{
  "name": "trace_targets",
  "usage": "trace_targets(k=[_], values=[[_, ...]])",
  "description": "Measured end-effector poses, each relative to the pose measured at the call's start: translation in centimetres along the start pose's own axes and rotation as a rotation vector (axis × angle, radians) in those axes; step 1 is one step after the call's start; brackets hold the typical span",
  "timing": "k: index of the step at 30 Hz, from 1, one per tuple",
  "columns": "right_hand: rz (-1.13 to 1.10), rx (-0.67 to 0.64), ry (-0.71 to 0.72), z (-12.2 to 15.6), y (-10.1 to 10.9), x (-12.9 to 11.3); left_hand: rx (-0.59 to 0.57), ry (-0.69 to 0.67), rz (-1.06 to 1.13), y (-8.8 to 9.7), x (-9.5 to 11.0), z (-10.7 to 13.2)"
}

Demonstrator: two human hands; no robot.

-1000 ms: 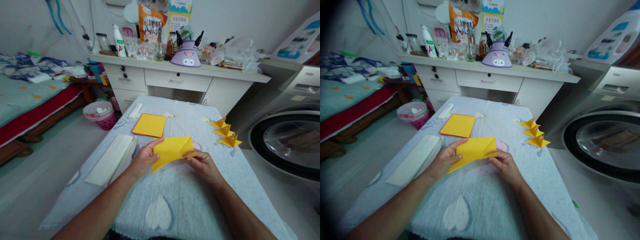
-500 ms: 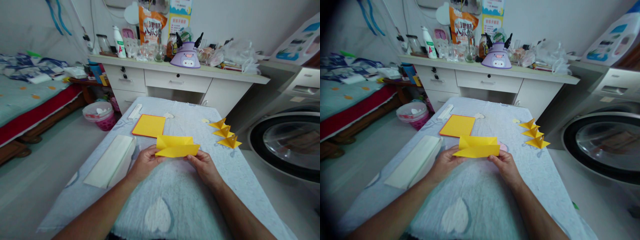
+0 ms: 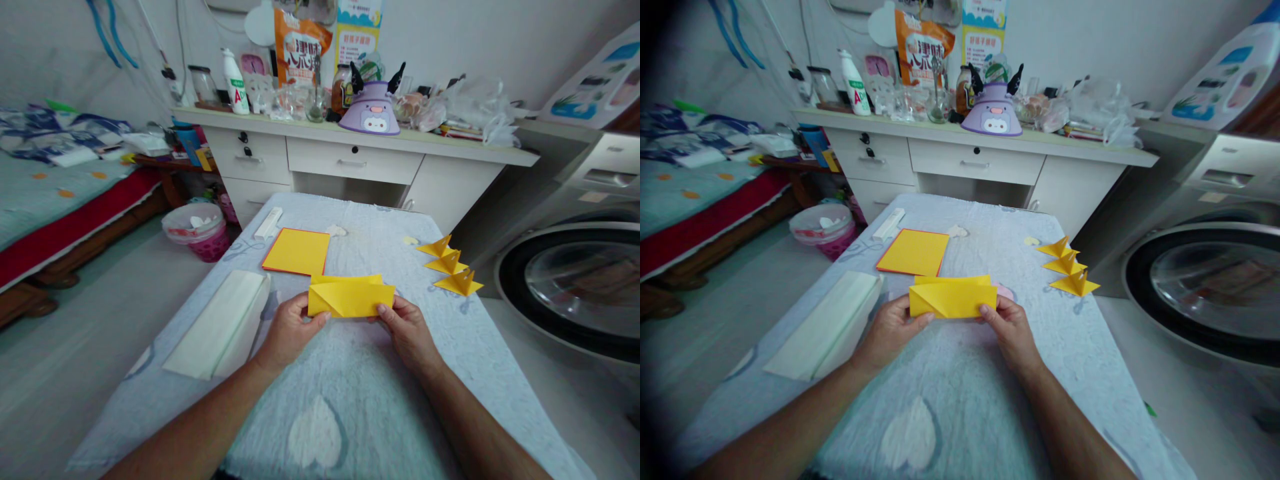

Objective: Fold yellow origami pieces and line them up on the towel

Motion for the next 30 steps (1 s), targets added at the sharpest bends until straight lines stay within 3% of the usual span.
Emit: trace_targets(k=[6,13,18,30], values=[[-0.043,0.081,0.0,0.0,-0.4,-0.2,-0.015,-0.001,0.132,-0.3,-0.6,0.2],[-0.111,0.059,0.015,0.0,-1.1,-0.2,0.07,0.057,0.253,0.1,-0.9,-0.2],[-0.159,0.025,-0.007,0.1,-1.5,-0.7,0.084,0.022,0.408,0.1,-0.6,-0.3],[-0.122,-0.002,-0.075,0.3,-0.7,0.1,-0.01,0.105,0.375,-0.2,-0.8,-0.2]])
Point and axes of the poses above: each hand's wrist, its own z-axis away from the middle knuckle, its own y-axis out of the back of the hand, x = y × z, the point moved 4 cm from there along -z, towards the middle knuckle, and after that the axes turned 1 degree about -y, right-handed, at the moved point
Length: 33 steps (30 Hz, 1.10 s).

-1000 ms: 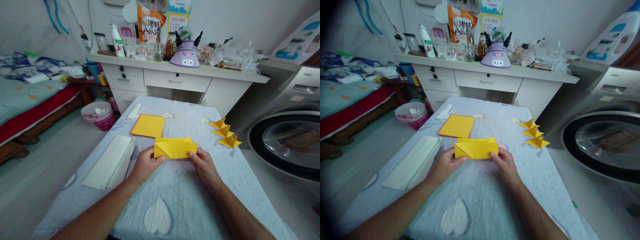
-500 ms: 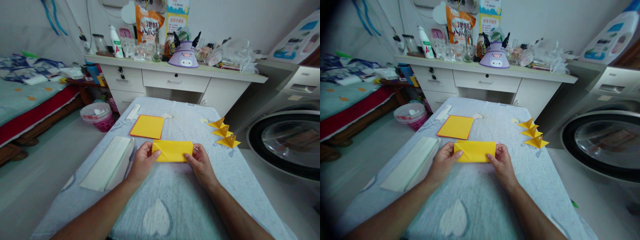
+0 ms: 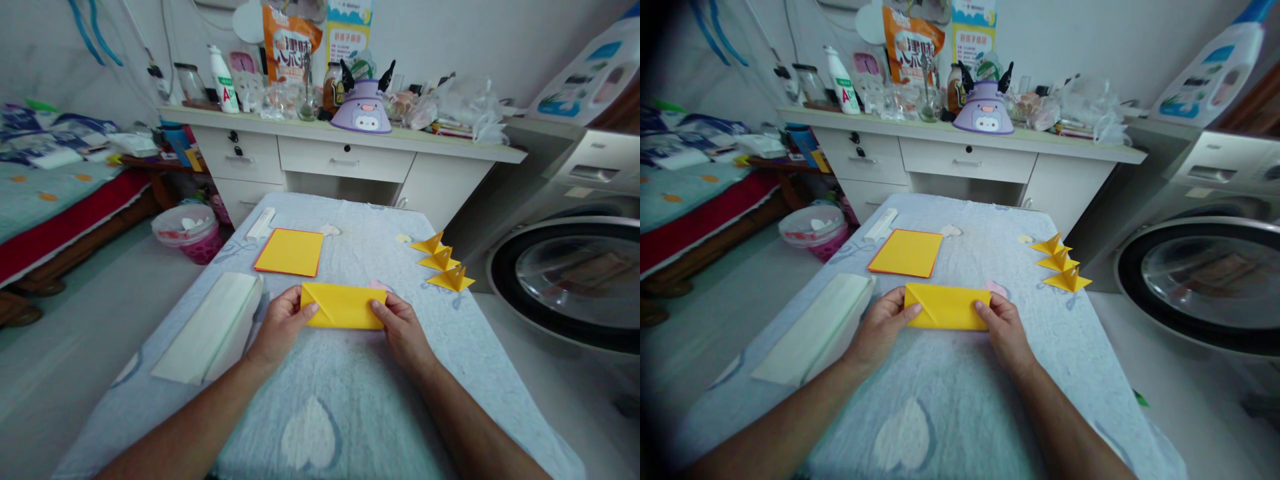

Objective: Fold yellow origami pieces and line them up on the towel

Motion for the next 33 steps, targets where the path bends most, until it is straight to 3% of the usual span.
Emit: trace_targets(k=[15,26,33], values=[[-0.093,-0.034,-0.056,0.3,-0.8,-0.4,0.047,0.005,0.016,0.5,-0.2,0.0],[-0.095,-0.037,-0.076,0.5,-1.1,-0.5,0.169,0.022,0.007,1.6,-0.8,-0.1],[-0.131,0.034,-0.043,0.6,-0.7,-0.7,0.158,0.01,-0.033,1.8,-0.8,0.1]])
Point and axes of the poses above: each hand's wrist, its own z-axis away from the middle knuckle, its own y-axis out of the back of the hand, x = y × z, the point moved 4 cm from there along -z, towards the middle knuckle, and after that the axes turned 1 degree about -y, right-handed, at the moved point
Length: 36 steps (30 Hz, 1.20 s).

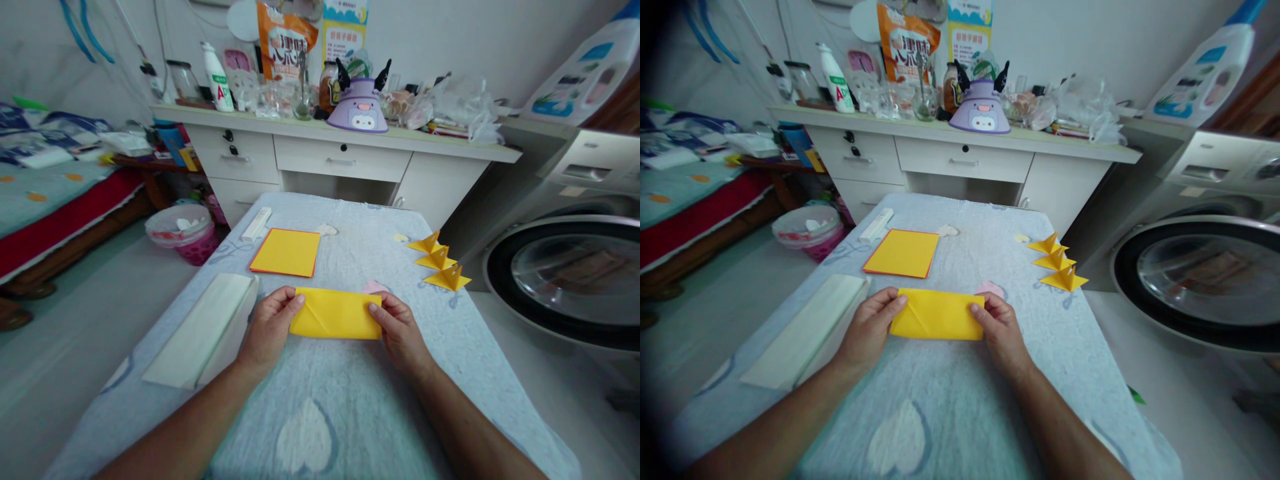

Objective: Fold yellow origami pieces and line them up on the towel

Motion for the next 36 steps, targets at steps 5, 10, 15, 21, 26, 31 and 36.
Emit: trace_targets(k=[5,10,15,21,26,31,36], values=[[0.008,0.04,-0.005,-0.03,0.33,-0.01,-0.008,-0.004,-0.002,0.02,-0.05,0.06],[0.005,0.058,-0.008,0.01,0.35,-0.08,-0.014,-0.006,-0.013,0.04,-0.02,-0.01],[0.014,0.047,-0.009,0.08,0.43,-0.07,-0.031,-0.012,0.01,-0.28,0.25,-0.01],[0.026,0.045,-0.012,0.17,0.35,-0.11,-0.013,-0.006,0.045,-0.41,0.39,0.06],[0.032,0.046,-0.028,0.17,0.33,-0.02,0.012,0.021,0.021,-0.11,0.23,0.06],[0.04,0.047,-0.031,0.15,0.35,0.04,0.028,0.029,0.015,-0.01,0.33,0.15],[0.046,0.049,-0.026,0.24,0.31,-0.01,0.013,0.025,0.015,-0.08,0.37,0.17]])
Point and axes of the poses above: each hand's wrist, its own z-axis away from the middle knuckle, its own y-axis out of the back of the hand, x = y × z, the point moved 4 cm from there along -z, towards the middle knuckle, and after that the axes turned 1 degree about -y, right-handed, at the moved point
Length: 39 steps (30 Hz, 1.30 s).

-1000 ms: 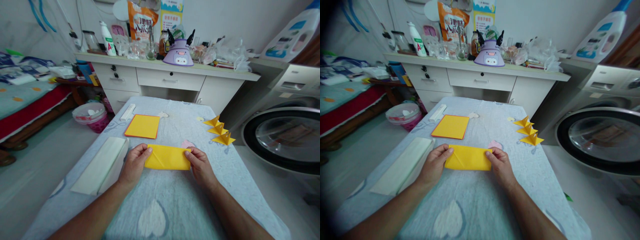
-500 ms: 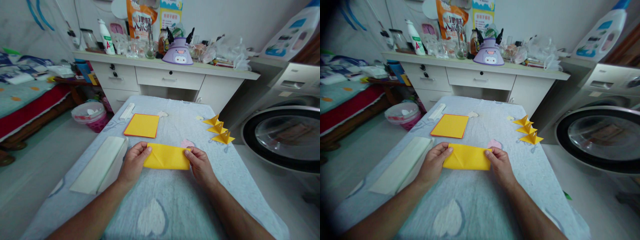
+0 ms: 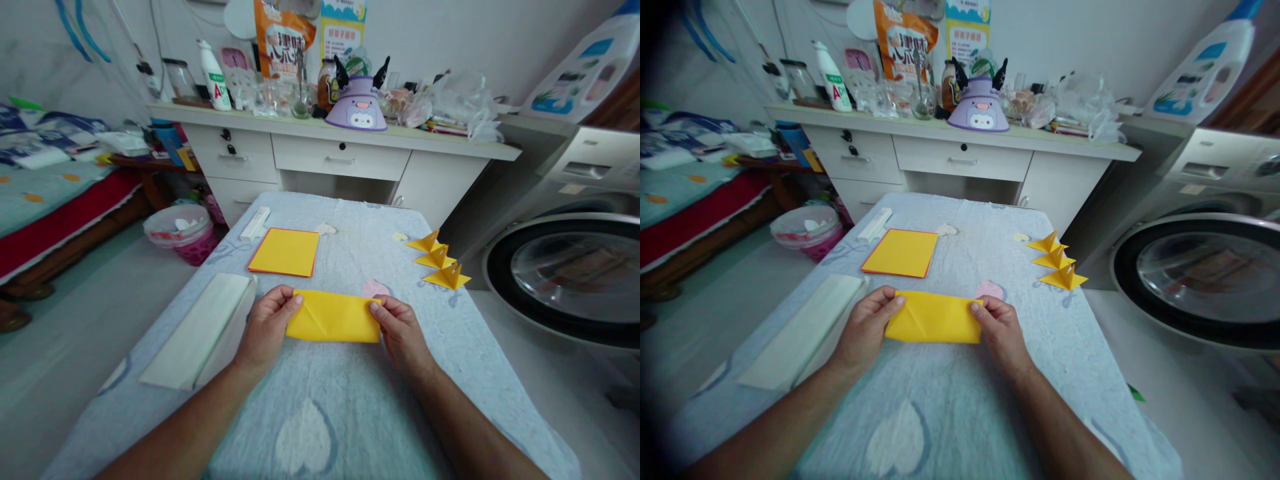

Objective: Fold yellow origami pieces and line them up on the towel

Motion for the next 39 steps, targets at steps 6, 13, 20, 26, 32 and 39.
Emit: trace_targets(k=[6,13,20,26,32,39], values=[[0.003,0.004,0.006,0.07,-0.1,-0.19,0.008,0.006,0.007,-0.11,0.08,0.06],[-0.007,-0.007,0.014,-0.1,0.13,0.04,0.007,0.0,0.015,-0.24,0.32,0.07],[-0.01,0.011,0.011,-0.03,0.02,-0.09,0.012,0.005,0.017,-0.02,0.14,0.12],[0.014,0.01,0.022,-0.04,0.25,-0.09,0.011,-0.001,-0.015,-0.16,0.28,0.19],[0.023,0.02,0.02,-0.2,0.53,0.13,0.008,-0.014,-0.03,-0.24,0.35,0.15],[0.037,0.024,0.01,-0.29,0.42,0.12,-0.01,-0.064,-0.106,-0.01,0.32,0.17]])
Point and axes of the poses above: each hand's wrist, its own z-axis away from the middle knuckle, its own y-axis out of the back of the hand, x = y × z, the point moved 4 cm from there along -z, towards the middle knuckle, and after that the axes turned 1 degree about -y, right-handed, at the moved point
